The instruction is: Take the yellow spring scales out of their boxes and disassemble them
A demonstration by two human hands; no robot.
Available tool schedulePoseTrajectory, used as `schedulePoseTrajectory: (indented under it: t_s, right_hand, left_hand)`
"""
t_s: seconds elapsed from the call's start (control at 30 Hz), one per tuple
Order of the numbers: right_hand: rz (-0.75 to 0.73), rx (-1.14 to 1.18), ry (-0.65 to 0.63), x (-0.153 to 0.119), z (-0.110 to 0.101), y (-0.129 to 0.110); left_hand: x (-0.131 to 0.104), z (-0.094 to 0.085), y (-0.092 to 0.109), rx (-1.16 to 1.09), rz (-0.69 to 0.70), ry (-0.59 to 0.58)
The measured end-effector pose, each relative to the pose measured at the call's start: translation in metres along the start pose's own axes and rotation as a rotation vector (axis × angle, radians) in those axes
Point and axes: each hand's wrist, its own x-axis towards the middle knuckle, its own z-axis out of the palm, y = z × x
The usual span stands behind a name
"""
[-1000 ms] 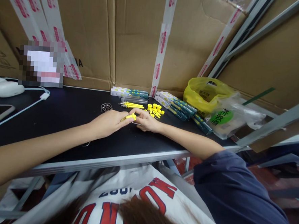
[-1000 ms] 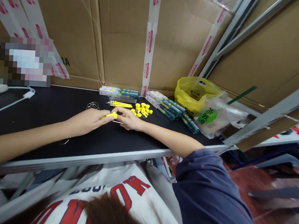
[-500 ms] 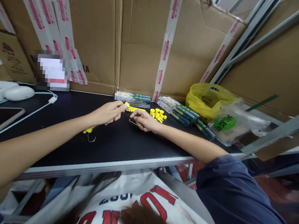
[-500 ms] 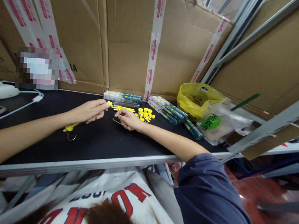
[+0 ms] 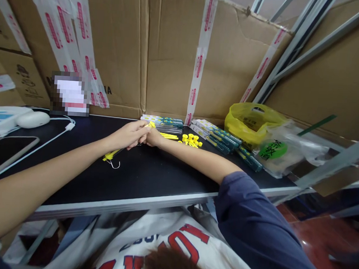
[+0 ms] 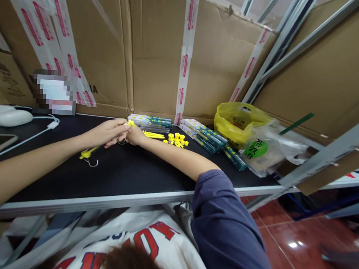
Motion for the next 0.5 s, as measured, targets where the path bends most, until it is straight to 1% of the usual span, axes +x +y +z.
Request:
schedulePoseTrajectory:
  t_s: [0.1,0.17,0.23,0.3,0.4,0.5]
  right_hand:
    - [0.0,-0.052,0.051,-0.004,-0.006,0.003]
    - [-0.014,-0.039,0.046,-0.011,-0.012,0.001]
    - [0.012,0.004,0.06,-0.022,-0.02,-0.003]
    - [0.05,0.056,0.072,-0.035,-0.029,-0.007]
    - [0.066,0.103,0.033,-0.062,-0.041,-0.006]
    - [0.008,0.15,0.01,-0.091,-0.046,0.001]
  left_hand:
    - [-0.001,0.002,-0.001,-0.009,-0.01,-0.026]
    - [-0.001,0.003,-0.002,-0.005,-0.016,-0.054]
    - [-0.001,0.003,-0.003,-0.001,-0.023,-0.088]
    - [-0.002,0.005,-0.004,0.002,-0.027,-0.132]
    - [-0.004,0.009,-0.003,0.037,-0.029,-0.188]
    - [-0.008,0.016,0.0,0.116,-0.012,-0.215]
